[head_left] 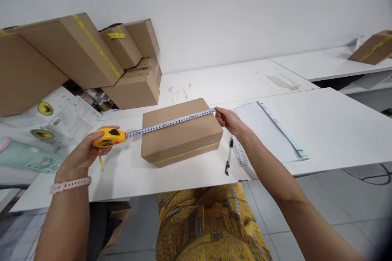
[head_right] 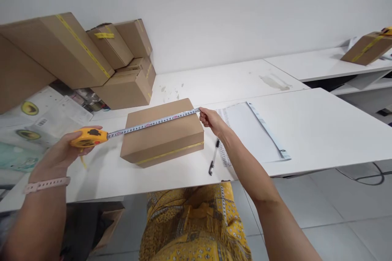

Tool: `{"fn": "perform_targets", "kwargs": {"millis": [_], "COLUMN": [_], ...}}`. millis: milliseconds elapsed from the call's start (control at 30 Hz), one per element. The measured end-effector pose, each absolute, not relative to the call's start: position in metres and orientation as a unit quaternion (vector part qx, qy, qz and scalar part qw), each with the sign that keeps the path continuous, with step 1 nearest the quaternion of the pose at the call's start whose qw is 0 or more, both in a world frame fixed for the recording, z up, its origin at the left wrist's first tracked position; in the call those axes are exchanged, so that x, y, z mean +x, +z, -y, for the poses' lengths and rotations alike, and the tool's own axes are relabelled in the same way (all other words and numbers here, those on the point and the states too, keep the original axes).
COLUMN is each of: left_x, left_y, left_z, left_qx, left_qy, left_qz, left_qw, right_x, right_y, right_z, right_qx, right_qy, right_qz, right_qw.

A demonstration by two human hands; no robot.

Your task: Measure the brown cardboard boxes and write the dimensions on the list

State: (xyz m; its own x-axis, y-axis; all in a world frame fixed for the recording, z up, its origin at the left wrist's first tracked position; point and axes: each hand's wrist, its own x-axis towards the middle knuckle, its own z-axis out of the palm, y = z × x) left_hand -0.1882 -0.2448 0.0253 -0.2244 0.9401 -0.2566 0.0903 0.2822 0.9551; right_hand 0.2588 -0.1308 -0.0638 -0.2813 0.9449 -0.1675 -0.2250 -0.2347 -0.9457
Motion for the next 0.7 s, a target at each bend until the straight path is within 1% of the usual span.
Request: {"fn": "perform_targets", "kwargs": {"millis": [133, 267, 433, 700], "left_x": [-0.198, -0.195, -0.186, -0.194], "left_y": [0.014, 0.010, 0.008, 0.006], "left_z": [0.244, 0.243, 0.234, 0.233], "left_qx": [0.413, 0.457, 0.508, 0.527], "left_qy": [0.440, 0.430, 0.423, 0.409], "left_qz": [-0.626, -0.600, -0.556, -0.534], "left_qw": [0.494, 0.496, 0.504, 0.520], "right_x": [0.251, 0.247, 0.232, 0.221], "right_y": [-0.064, -0.057, -0.046, -0.046], "right_z": [0.133, 0.139, 0.151, 0.152], "right_qx": [-0.448, -0.489, -0.500, -0.539], "right_qy": [0.619, 0.565, 0.522, 0.492], "right_qz": [0.470, 0.532, 0.605, 0.610], "right_qw": [0.442, 0.398, 0.336, 0.307]}}
